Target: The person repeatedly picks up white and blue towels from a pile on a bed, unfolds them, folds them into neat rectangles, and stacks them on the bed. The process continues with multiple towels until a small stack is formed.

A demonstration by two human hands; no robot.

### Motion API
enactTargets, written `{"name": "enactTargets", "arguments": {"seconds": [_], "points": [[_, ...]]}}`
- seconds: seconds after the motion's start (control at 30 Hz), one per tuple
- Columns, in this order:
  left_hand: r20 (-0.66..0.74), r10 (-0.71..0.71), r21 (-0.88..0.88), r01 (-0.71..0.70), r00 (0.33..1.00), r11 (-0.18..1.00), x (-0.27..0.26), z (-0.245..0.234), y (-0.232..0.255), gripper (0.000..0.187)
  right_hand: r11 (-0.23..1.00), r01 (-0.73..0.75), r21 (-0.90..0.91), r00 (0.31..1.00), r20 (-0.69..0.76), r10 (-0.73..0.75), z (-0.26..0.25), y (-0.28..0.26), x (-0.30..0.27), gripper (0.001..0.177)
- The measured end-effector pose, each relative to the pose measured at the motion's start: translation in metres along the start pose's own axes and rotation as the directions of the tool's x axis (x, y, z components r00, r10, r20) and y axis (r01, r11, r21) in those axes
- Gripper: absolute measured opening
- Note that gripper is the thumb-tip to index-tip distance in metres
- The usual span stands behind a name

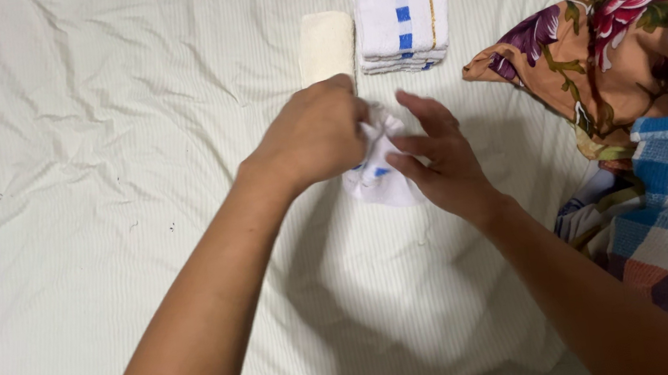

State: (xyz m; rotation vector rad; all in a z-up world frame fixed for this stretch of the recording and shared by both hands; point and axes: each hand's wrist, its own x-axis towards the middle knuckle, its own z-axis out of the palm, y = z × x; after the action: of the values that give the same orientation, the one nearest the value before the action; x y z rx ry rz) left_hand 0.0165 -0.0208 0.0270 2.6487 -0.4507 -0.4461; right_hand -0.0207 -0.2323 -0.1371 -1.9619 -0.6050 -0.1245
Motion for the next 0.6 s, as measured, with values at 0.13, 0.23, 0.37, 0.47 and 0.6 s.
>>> {"name": "enactTargets", "arguments": {"seconds": [0.13, 0.23, 0.37, 0.47, 0.6], "points": [[0.003, 0.018, 0.098, -0.018, 1.000, 0.995, 0.007, -0.007, 0.016, 0.017, 0.986, -0.017, -0.163, 0.999, -0.039, 0.011, -0.015, -0.030, 0.034, 0.032], [-0.060, 0.089, 0.158, -0.078, 0.994, 0.984, 0.006, -0.018, 0.022, 0.019, 0.999, 0.022, -0.033, 0.998, -0.058, -0.024, -0.029, -0.049, 0.043, 0.043], [-0.008, 0.063, 0.126, -0.062, 0.998, 0.990, -0.001, -0.036, 0.038, 0.016, 0.987, 0.156, 0.022, 0.987, -0.033, -0.156, -0.039, -0.063, 0.061, 0.038], [0.033, -0.028, 0.057, 0.026, 0.999, 0.998, -0.005, -0.048, 0.050, 0.011, 0.984, 0.173, 0.033, 0.971, 0.159, -0.176, -0.038, -0.067, 0.073, 0.020], [-0.002, -0.061, -0.007, 0.061, 0.998, 0.998, -0.009, -0.051, 0.054, 0.019, 0.997, 0.047, 0.054, 0.964, 0.258, -0.059, -0.037, -0.060, 0.070, 0.028]]}}
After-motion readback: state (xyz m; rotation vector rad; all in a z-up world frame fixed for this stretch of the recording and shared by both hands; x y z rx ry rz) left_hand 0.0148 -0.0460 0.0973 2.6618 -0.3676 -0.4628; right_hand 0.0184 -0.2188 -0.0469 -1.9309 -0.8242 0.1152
